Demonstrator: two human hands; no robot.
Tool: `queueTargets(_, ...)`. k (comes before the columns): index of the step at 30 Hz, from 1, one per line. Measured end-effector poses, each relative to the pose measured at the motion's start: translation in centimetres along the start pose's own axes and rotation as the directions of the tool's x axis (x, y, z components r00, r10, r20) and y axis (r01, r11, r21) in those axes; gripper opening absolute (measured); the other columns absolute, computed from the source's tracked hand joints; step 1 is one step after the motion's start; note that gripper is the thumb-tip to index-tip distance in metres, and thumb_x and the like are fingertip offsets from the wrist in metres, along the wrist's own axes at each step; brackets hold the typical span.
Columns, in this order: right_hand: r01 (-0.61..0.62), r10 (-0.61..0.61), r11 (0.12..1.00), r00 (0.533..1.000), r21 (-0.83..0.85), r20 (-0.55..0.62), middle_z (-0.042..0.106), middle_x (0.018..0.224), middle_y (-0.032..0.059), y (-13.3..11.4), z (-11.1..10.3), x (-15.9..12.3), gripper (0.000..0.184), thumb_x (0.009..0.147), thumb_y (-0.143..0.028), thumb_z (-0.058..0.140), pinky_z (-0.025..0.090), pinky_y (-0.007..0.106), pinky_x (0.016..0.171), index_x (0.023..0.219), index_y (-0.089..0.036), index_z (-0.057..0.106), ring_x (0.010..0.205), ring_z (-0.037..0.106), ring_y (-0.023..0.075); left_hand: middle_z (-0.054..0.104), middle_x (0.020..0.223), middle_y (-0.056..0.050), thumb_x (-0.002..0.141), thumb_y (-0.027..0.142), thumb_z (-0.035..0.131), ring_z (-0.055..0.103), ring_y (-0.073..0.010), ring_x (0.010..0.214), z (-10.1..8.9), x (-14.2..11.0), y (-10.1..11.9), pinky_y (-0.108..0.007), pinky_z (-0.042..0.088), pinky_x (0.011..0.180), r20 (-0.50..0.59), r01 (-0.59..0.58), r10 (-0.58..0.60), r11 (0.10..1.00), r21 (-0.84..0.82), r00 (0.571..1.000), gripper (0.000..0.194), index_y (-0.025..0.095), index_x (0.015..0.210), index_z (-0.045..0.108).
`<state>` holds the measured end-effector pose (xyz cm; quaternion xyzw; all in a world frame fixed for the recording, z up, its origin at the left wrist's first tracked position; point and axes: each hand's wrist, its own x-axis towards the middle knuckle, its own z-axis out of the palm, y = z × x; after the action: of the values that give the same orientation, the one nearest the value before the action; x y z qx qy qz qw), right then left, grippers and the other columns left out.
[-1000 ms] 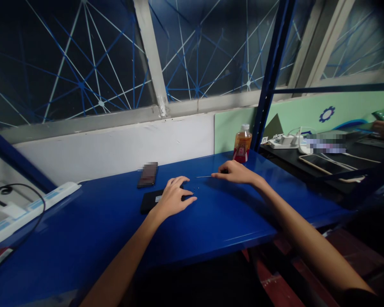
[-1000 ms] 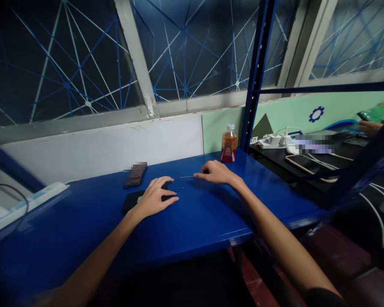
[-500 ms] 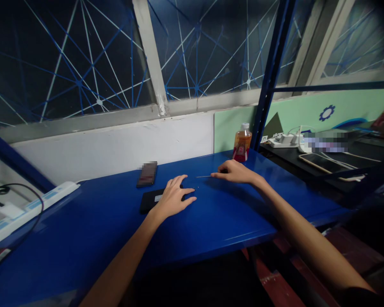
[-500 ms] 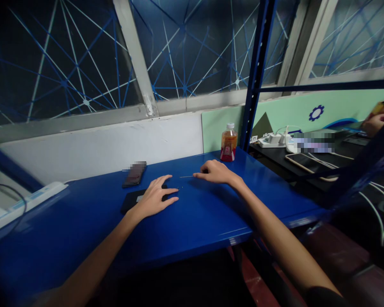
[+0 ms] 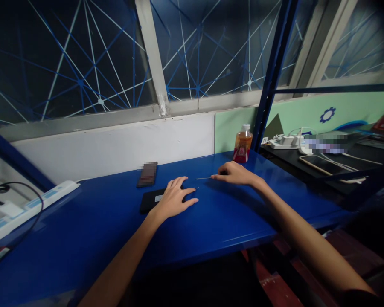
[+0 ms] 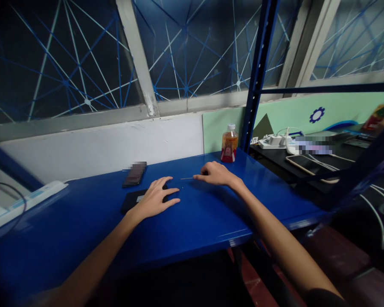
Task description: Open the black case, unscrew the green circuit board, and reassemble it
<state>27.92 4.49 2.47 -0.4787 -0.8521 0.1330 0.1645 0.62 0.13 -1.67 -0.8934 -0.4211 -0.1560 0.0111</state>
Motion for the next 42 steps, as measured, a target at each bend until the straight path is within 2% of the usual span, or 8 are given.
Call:
queueTargets(9,-0.003,0.003,1.000,1.000,-0.023,-0.008,0.045,0.053,-0.0003,0.7,0.4,0.2,0.052,0.083,-0.059,0.049,0.021,0.028,0.050,0.054,-0.016,0.053,0.050,0.033,0.0094,0.047,0.134,-0.008,0.085,0.056,0.054,0.039,-0.0335,0.125,-1.6,0.1,-1.1,-0.055,0.031,0.104,-0.078,0.073,-0.078,0.995,-0.062,0.994,0.041,0.029,0.114,0.066)
queueTargets(12,-0.012,0.012,0.997,1.000,-0.070,-0.010,0.049,0.054,0.0010,1.0,0.6,0.4,0.050,0.084,-0.058,0.049,0.022,0.028,0.050,0.056,-0.017,0.056,0.050,0.036,0.0100,0.052,0.124,-0.008,0.079,0.062,0.058,0.045,-0.0339,0.116,-2.7,-0.3,-2.4,-0.053,0.037,0.098,-0.023,0.126,-0.129,0.988,-0.092,0.991,0.048,0.031,0.114,0.066)
queueTargets(15,-0.025,0.023,0.991,1.000,-0.129,-0.020,0.053,0.056,0.0031,0.9,1.0,0.5,0.048,0.083,-0.059,0.051,0.022,0.028,0.050,0.060,-0.017,0.059,0.051,0.041,0.0113,0.055,0.113,-0.008,0.072,0.064,0.063,0.054,-0.0316,0.103,-3.9,-1.0,-3.9,-0.044,0.047,0.085,0.096,0.164,-0.153,0.978,-0.129,0.984,0.055,0.032,0.116,0.064)
queueTargets(17,-0.032,0.030,0.987,0.999,-0.155,-0.016,0.056,0.058,0.0044,0.7,1.3,0.5,0.048,0.083,-0.059,0.051,0.023,0.028,0.050,0.061,-0.018,0.060,0.051,0.042,0.0120,0.056,0.109,-0.008,0.068,0.063,0.066,0.056,-0.0300,0.098,-4.5,-1.5,-4.7,-0.039,0.048,0.078,0.176,0.166,-0.140,0.976,-0.143,0.974,0.058,0.033,0.117,0.064)
queueTargets(21,-0.021,0.021,0.983,1.000,-0.183,0.001,0.060,0.062,0.0061,0.5,2.0,0.6,0.048,0.083,-0.061,0.051,0.023,0.028,0.050,0.065,-0.018,0.062,0.053,0.046,0.0133,0.057,0.106,-0.008,0.065,0.061,0.069,0.058,-0.0279,0.093,-5.0,-1.8,-5.2,-0.031,0.048,0.069,0.215,0.141,-0.105,0.978,-0.155,0.971,0.066,0.033,0.125,0.058)
queueTargets(31,-0.026,0.034,0.932,0.999,-0.363,0.018,0.065,0.072,0.0096,0.2,3.3,0.8,0.047,0.084,-0.061,0.050,0.022,0.027,0.050,0.073,-0.018,0.065,0.062,0.058,0.0182,0.058,0.107,-0.010,0.063,0.063,0.069,0.058,-0.0296,0.096,-4.5,-1.4,-4.6,-0.036,0.047,0.075,0.190,0.156,-0.132,0.981,-0.115,0.973,0.068,0.028,0.120,0.061)
queueTargets(37,-0.041,0.048,0.924,0.999,-0.380,0.009,0.067,0.074,0.0080,-0.2,2.9,0.6,0.045,0.086,-0.058,0.048,0.026,0.026,0.052,0.077,-0.019,0.067,0.064,0.060,0.0179,0.057,0.117,-0.011,0.069,0.065,0.063,0.054,-0.0321,0.106,-4.4,-1.0,-3.8,-0.041,0.046,0.083,0.207,0.165,-0.146,0.983,-0.077,0.967,0.065,0.024,0.120,0.063)
queueTargets(42,-0.023,0.010,0.932,0.999,-0.361,-0.038,0.068,0.075,0.0079,0.2,3.1,0.6,0.042,0.085,-0.057,0.050,0.023,0.026,0.050,0.080,-0.019,0.067,0.063,0.060,0.0183,0.056,0.124,-0.012,0.075,0.066,0.058,0.055,-0.0332,0.108,-4.3,-1.0,-3.4,-0.044,0.046,0.087,0.174,0.149,-0.142,0.988,-0.029,0.974,0.064,0.024,0.122,0.062)
